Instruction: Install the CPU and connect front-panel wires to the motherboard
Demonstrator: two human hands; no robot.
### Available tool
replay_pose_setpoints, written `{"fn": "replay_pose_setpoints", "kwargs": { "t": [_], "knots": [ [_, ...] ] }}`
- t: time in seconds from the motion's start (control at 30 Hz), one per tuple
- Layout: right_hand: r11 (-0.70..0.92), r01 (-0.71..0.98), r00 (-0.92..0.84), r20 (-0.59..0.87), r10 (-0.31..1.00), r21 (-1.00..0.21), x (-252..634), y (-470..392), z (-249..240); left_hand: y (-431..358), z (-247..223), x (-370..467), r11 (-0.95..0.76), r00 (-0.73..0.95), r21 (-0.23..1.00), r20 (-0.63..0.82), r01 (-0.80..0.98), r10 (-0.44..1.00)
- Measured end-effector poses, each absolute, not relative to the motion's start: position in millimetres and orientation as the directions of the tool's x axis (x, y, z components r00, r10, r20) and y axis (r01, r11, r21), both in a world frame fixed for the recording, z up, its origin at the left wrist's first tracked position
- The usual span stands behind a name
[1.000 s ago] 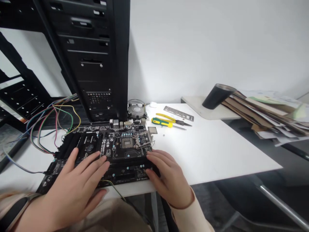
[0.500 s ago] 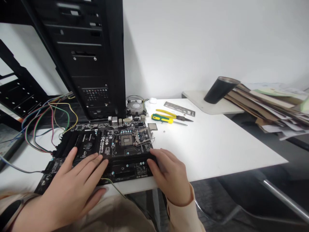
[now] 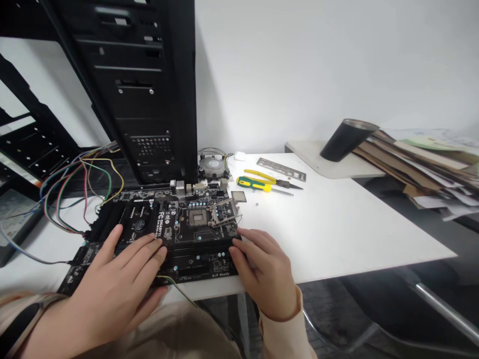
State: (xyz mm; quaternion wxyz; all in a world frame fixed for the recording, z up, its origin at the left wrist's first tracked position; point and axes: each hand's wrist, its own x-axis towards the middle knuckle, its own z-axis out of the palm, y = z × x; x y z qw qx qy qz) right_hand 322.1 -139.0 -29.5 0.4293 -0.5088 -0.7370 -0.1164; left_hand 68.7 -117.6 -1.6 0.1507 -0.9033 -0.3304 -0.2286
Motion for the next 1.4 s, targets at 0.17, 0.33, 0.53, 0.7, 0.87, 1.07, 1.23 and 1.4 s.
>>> {"fn": "replay_pose_setpoints", "kwargs": {
  "t": [0.17,0.33,0.53,0.7,0.87,1.07,1.23,1.4],
  "knots": [
    [0.44,0.856,-0.087,0.765,0.638,-0.27,322,-137,-29,-117,-2,68,-0.733,0.672,-0.119,0.518,0.669,0.53],
    [0.404,0.865,-0.037,0.763,0.645,-0.299,320,-138,-27,-116,-3,68,-0.734,0.669,-0.12,0.526,0.669,0.525],
    [0.398,0.863,-0.043,0.74,0.671,-0.311,321,-139,-28,-118,-7,65,-0.748,0.669,-0.092,0.529,0.657,0.522],
    [0.384,0.869,-0.046,0.721,0.691,-0.313,322,-140,-29,-116,-12,60,-0.796,0.7,-0.056,0.515,0.603,0.495],
    [0.38,0.875,-0.048,0.728,0.684,-0.3,322,-140,-30,-113,-11,58,-0.795,0.717,-0.002,0.435,0.606,0.545],
    [0.402,0.89,-0.068,0.81,0.582,-0.214,322,-144,-32,-113,-4,55,-0.759,0.694,-0.015,0.416,0.651,0.587],
    [0.481,0.852,-0.132,0.803,0.581,-0.208,305,-144,-23,-117,-1,48,-0.743,0.681,-0.016,0.414,0.669,0.604],
    [0.608,0.772,-0.346,0.679,0.647,-0.186,272,-141,-15,-116,1,44,-0.754,0.693,0.05,0.361,0.654,0.625]
  ]
}}
